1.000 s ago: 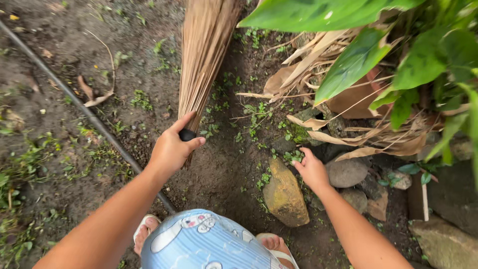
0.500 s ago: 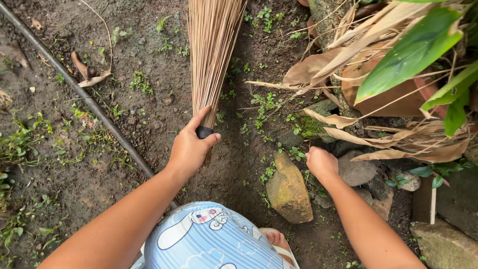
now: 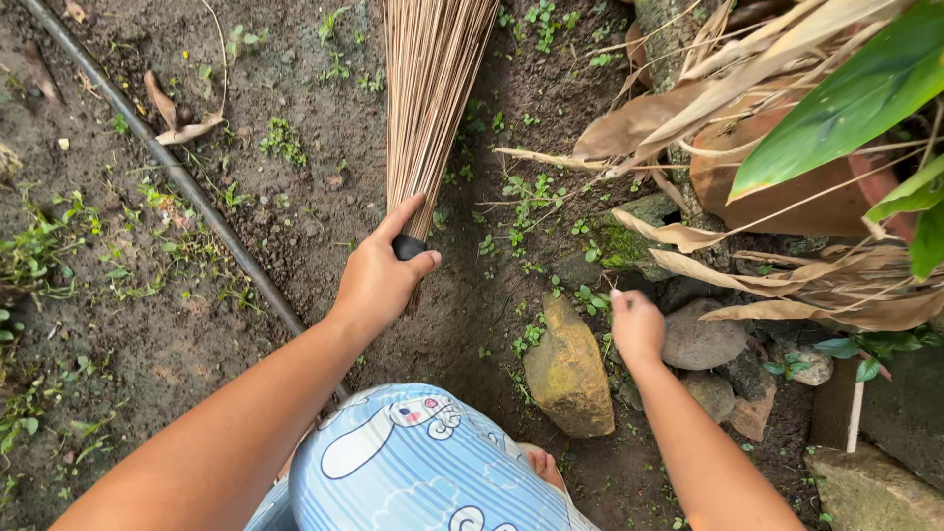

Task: The person uses a traditional broom to sweep soil and then pulls small weeds by hand from a garden bed. The person repeatedly sweeps the ground and removes weeds near rocks and a black irrigation line.

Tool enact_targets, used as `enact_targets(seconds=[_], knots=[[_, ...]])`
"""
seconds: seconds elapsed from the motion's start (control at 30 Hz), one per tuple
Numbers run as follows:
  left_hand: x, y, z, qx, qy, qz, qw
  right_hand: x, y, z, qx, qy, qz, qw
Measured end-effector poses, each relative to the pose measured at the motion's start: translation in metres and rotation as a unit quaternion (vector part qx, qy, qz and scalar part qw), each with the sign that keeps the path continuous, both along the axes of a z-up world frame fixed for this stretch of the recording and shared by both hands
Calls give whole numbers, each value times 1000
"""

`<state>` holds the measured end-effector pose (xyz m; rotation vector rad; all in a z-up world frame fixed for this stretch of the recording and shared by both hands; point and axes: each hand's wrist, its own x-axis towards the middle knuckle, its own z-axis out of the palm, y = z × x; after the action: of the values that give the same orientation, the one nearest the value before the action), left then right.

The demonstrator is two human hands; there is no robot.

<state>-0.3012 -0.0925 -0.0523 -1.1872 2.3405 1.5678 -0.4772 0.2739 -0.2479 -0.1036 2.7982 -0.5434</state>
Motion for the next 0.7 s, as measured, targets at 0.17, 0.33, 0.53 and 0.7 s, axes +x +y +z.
enact_targets(seconds=[0.17, 0.33, 0.53, 0.7], knots=[[1, -1, -2, -13, 21, -6, 1000, -2, -24, 6, 118, -123, 28, 985], [0, -1, -2, -36, 29, -11, 999, -6, -40, 11, 197, -183, 66, 961], [2, -4, 5, -27, -9, -12, 1000, -10, -20, -19, 137, -117, 113, 977], [5, -13, 7, -23, -64, -23, 997, -11, -2, -16, 62, -62, 168, 982]])
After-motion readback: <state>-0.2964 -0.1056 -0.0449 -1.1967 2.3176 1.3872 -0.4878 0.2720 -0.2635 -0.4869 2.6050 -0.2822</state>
